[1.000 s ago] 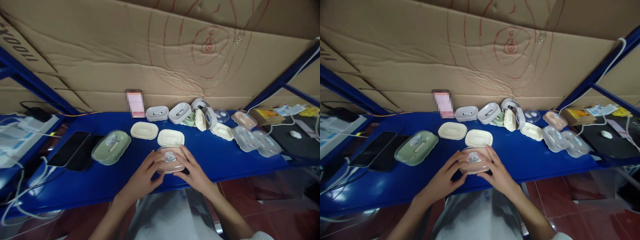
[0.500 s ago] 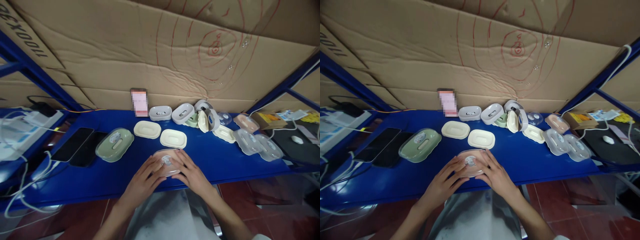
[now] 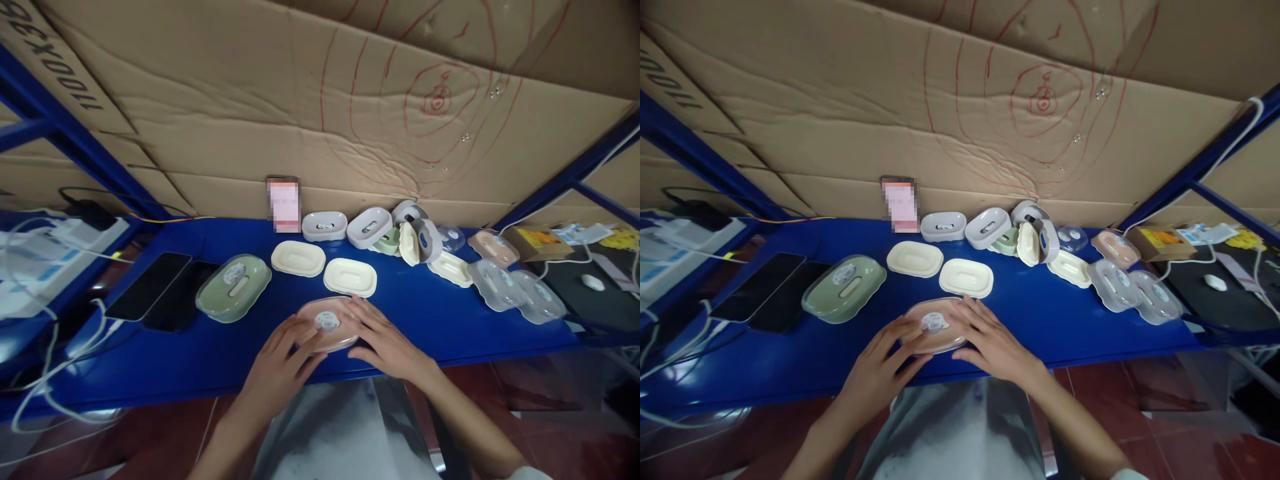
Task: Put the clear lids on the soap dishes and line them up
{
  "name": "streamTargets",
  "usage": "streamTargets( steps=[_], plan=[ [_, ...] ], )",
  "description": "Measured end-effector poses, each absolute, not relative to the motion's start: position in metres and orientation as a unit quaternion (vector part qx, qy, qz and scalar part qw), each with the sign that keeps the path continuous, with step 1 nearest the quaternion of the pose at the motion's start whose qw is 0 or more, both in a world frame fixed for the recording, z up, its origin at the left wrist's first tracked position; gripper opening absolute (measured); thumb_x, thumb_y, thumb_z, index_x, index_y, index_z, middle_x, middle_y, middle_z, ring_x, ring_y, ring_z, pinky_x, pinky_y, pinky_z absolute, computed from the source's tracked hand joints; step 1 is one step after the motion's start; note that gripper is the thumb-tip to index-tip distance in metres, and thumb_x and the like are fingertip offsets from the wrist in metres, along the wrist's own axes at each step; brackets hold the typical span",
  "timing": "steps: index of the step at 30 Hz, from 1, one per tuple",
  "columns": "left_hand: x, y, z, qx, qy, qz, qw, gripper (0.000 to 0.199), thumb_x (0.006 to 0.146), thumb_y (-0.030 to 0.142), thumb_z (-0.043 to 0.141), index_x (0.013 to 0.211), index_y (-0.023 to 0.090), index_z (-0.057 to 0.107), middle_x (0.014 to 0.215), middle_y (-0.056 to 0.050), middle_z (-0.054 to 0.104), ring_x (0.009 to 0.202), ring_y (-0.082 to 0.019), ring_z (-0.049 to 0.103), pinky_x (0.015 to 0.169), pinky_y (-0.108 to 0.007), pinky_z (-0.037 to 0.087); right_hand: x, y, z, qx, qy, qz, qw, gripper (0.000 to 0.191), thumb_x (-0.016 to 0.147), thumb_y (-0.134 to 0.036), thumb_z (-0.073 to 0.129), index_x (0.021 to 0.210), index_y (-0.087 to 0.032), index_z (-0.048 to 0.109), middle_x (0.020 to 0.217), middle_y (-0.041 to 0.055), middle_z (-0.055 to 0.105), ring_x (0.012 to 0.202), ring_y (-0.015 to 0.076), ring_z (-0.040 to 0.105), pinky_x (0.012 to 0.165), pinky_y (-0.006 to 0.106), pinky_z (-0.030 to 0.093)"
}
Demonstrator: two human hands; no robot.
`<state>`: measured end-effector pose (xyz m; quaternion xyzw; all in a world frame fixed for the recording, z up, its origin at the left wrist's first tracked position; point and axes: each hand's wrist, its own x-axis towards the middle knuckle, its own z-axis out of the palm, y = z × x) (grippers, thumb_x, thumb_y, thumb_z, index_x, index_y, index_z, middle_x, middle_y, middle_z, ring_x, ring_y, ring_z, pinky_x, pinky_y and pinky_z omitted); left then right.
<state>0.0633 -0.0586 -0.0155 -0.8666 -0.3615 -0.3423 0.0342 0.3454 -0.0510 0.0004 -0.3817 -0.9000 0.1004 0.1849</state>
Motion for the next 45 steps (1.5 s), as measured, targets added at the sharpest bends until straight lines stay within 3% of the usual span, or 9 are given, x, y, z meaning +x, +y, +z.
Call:
streamTargets(
  steps=[9, 12, 15, 20, 25, 29, 34, 38, 45],
  plan=[
    [0.036, -0.063, -0.023, -0.747, -0.561, -0.341, 0.104, 0.055, 0.099, 0.022, 0.071, 0.151, 0.026, 0.055, 0.137, -0.018, 0.065, 0.128, -0.038, 0.066, 0.109, -0.062, 0.052, 0.362, -0.025, 0.013, -0.402, -0.904, 0.048, 0.139, 0.050, 0.109, -0.031, 0.059, 0.159, -0.029, 0.053, 0.149, 0.0090, 0.068, 0.144, 0.0249, 0.060, 0.126, 0.056, 0.043],
    [0.054, -0.059, -0.020, -0.767, -0.541, -0.327, 0.113, 0.063, 0.100, 0.014, 0.063, 0.160, 0.025, 0.046, 0.155, -0.022, 0.056, 0.145, -0.042, 0.054, 0.121, -0.074, 0.034, 0.367, -0.008, 0.024, -0.355, -0.921, 0.043, 0.156, 0.045, 0.110, -0.022, 0.053, 0.155, -0.030, 0.057, 0.155, 0.0062, 0.064, 0.148, 0.0207, 0.055, 0.128, 0.050, 0.039],
    [0.079, -0.056, -0.017, -0.846, -0.442, -0.285, 0.090, 0.064, 0.098, 0.005, 0.054, 0.159, 0.026, 0.048, 0.163, -0.018, 0.051, 0.155, -0.038, 0.046, 0.125, -0.067, 0.036, 0.382, 0.037, 0.034, -0.424, -0.888, -0.061, 0.167, 0.058, 0.103, -0.005, 0.045, 0.158, -0.022, 0.053, 0.168, 0.0115, 0.048, 0.159, 0.0269, 0.040, 0.132, 0.056, 0.030],
    [0.104, -0.049, -0.012, -0.902, -0.362, -0.232, 0.045, 0.047, 0.099, 0.003, 0.048, 0.136, 0.026, 0.067, 0.141, -0.009, 0.072, 0.139, -0.029, 0.063, 0.132, -0.070, 0.018, 0.404, 0.105, 0.042, -0.505, -0.842, -0.136, 0.130, 0.047, 0.103, -0.004, 0.044, 0.144, -0.015, 0.064, 0.149, 0.0197, 0.064, 0.149, 0.0354, 0.051, 0.128, 0.071, 0.020],
    [0.101, -0.049, -0.012, -0.903, -0.357, -0.241, -0.007, 0.029, 0.105, 0.013, 0.055, 0.126, 0.027, 0.070, 0.122, -0.004, 0.077, 0.128, -0.023, 0.068, 0.135, -0.064, 0.010, 0.392, 0.076, 0.037, -0.412, -0.882, -0.134, 0.183, 0.028, 0.112, -0.028, 0.051, 0.128, -0.019, 0.073, 0.112, 0.0101, 0.076, 0.114, 0.0251, 0.069, 0.119, 0.055, 0.040],
    [0.097, -0.050, -0.020, -0.893, -0.355, -0.276, 0.011, 0.036, 0.104, 0.013, 0.059, 0.138, 0.024, 0.065, 0.130, -0.010, 0.073, 0.132, -0.028, 0.066, 0.132, -0.066, 0.024, 0.377, 0.010, 0.027, -0.378, -0.896, -0.105, 0.209, 0.032, 0.111, -0.029, 0.054, 0.138, -0.016, 0.067, 0.112, 0.0123, 0.074, 0.111, 0.0255, 0.068, 0.099, 0.042, 0.053],
    [0.098, -0.049, -0.024, -0.879, -0.372, -0.297, 0.022, 0.041, 0.106, 0.022, 0.061, 0.147, 0.022, 0.058, 0.153, -0.017, 0.058, 0.146, -0.033, 0.056, 0.116, -0.049, 0.055, 0.361, -0.056, 0.005, -0.429, -0.869, 0.007, 0.246, 0.033, 0.111, -0.025, 0.054, 0.143, -0.019, 0.062, 0.132, 0.0129, 0.074, 0.123, 0.0254, 0.067, 0.104, 0.044, 0.052],
    [0.100, -0.045, -0.023, -0.886, -0.372, -0.274, 0.026, 0.048, 0.109, 0.024, 0.056, 0.156, 0.020, 0.050, 0.168, -0.018, 0.045, 0.154, -0.035, 0.048, 0.115, -0.050, 0.056, 0.347, -0.070, -0.007, -0.434, -0.868, 0.056, 0.236, 0.040, 0.112, -0.019, 0.048, 0.152, -0.025, 0.054, 0.148, 0.0092, 0.068, 0.146, 0.0243, 0.055, 0.123, 0.054, 0.038],
    [0.093, -0.043, -0.030, -0.872, -0.383, -0.301, 0.031, 0.029, 0.104, 0.027, 0.066, 0.132, 0.022, 0.069, 0.142, -0.010, 0.071, 0.133, -0.036, 0.065, 0.108, -0.053, 0.060, 0.343, -0.047, 0.013, -0.340, -0.914, 0.126, 0.180, 0.042, 0.110, -0.016, 0.051, 0.150, -0.024, 0.059, 0.149, 0.0063, 0.068, 0.147, 0.0207, 0.055, 0.126, 0.047, 0.041]
  ],
)
